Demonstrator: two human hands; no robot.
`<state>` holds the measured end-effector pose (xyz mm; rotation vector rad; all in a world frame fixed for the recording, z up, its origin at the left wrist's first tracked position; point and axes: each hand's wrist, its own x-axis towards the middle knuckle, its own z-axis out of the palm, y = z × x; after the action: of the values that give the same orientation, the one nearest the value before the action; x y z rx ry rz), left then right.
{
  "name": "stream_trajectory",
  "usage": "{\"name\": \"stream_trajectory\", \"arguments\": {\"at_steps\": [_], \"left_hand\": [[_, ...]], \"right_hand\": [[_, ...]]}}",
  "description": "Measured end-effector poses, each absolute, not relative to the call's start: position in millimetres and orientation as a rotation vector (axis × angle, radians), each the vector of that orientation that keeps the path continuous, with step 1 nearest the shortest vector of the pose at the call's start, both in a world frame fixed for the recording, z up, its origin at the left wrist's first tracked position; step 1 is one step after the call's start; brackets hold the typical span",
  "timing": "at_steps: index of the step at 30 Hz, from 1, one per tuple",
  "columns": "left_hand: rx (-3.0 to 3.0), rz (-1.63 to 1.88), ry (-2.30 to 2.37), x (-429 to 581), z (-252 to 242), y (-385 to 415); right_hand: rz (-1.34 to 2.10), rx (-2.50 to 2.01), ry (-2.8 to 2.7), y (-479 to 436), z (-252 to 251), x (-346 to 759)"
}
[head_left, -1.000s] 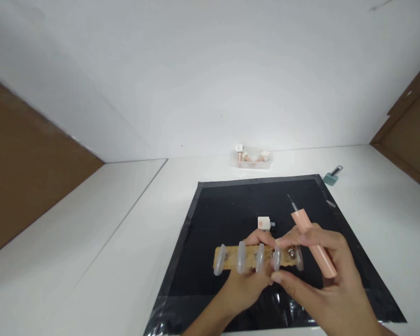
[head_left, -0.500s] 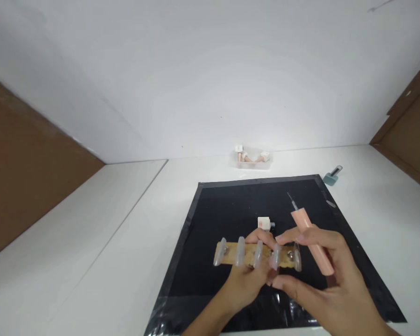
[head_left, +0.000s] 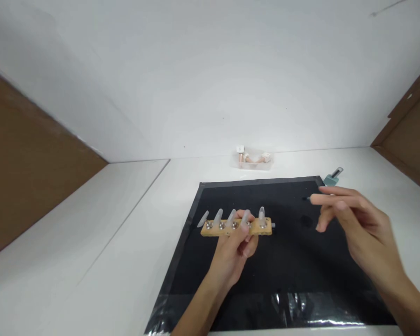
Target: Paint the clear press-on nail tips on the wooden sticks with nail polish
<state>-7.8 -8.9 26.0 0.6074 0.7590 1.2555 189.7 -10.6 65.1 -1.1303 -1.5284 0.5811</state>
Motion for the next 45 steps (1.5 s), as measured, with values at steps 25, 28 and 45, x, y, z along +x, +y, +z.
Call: {"name": "stream_trajectory", "arguments": {"at_steps": [25,28,45], "left_hand": [[0.693,1.109,0.857,-2.9,25.7,-5.4],[0.697,1.092,0.867,-2.4,27.0,-5.2],[0.7,1.079,0.855,-2.7,26.6,-3.4]], "right_hand": [[0.823,-1.269,-1.901,25.5,-5.8,183.6],[0.815,-1.265,-1.926,25.9,-6.3,183.3],[0.828,-1.254,-1.935,25.5,-5.5,182.4]]}}
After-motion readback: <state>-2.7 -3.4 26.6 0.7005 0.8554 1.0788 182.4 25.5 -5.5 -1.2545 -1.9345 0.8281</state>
